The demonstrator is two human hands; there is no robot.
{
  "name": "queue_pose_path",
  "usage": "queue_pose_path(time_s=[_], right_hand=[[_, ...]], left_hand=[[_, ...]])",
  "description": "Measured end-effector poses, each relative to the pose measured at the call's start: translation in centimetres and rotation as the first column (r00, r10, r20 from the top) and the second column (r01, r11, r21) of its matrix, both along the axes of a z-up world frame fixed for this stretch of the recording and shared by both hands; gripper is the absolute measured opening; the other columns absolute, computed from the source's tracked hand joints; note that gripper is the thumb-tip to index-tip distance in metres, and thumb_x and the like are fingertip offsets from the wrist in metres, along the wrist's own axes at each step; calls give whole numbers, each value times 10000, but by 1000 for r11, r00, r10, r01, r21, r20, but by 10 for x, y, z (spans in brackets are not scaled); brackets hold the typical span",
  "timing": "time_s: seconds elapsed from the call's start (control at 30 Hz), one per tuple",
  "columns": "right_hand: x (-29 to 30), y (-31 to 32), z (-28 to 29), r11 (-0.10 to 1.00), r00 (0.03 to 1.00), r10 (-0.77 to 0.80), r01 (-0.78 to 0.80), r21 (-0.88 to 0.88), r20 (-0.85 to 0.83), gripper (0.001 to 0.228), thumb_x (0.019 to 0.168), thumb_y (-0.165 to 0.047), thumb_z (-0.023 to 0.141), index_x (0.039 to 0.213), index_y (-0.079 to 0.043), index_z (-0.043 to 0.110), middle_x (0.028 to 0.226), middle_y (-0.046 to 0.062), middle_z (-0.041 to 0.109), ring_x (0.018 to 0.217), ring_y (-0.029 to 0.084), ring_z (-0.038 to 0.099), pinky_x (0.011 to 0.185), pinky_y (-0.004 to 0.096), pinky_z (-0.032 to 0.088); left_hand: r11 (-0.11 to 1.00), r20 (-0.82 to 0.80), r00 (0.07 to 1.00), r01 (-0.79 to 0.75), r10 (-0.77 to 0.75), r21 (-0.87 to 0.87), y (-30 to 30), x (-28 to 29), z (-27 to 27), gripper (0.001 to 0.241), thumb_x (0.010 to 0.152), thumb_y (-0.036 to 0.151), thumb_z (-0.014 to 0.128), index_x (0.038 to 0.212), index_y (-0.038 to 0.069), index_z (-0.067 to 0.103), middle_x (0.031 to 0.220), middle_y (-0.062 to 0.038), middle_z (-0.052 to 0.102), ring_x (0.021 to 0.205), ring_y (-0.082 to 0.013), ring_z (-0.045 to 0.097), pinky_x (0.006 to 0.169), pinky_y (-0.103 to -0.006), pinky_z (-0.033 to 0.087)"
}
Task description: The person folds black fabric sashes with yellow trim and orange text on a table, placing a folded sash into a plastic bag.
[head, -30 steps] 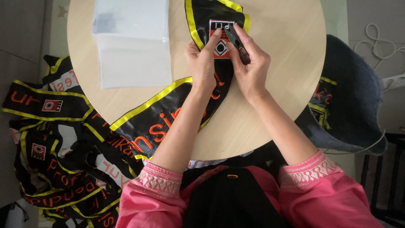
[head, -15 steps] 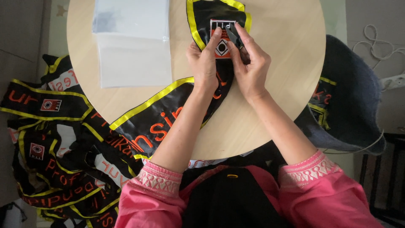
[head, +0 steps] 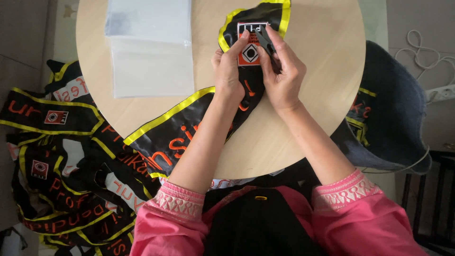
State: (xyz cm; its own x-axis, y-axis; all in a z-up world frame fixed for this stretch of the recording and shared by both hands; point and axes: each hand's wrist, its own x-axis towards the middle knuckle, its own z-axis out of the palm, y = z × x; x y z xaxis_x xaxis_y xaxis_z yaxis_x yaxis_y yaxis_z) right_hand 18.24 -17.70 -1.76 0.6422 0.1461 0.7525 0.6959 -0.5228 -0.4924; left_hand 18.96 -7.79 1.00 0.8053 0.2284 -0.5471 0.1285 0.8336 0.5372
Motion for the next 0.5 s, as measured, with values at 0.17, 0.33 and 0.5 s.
queue_pose_path(time_s=[0.17, 0.33, 0.5], right_hand=[[0, 0, 0, 1000, 1000, 4, -4, -2, -4, 259, 929, -65, 573, 1174, -42, 492, 1002, 114, 628, 640, 122, 556, 607, 234, 493], [0, 0, 5, 999, 999, 38, -38, 24, 25, 223, 917, -9, 548, 1137, -1, 510, 1029, 159, 616, 886, 213, 641, 794, 291, 540], [2, -2, 3, 999, 999, 41, -41, 7, 36, 237, 908, 37, 551, 1140, 3, 512, 1042, 162, 611, 899, 225, 641, 803, 300, 536]], left_hand=[[996, -42, 999, -19, 15, -87, -2, 1, -5, 563, 506, 96, 710, 955, 60, 371, 777, -161, 600, 659, -237, 600, 632, -309, 519], [995, 126, 992, -12, -1, 97, -5, 2, -12, 230, 586, 133, 716, 748, 19, 599, 711, -124, 653, 630, -205, 627, 607, -288, 529], [990, 325, 946, -50, 3, 136, -7, 1, -21, 135, 667, 125, 693, 741, 24, 643, 730, -106, 666, 657, -185, 637, 608, -264, 527]])
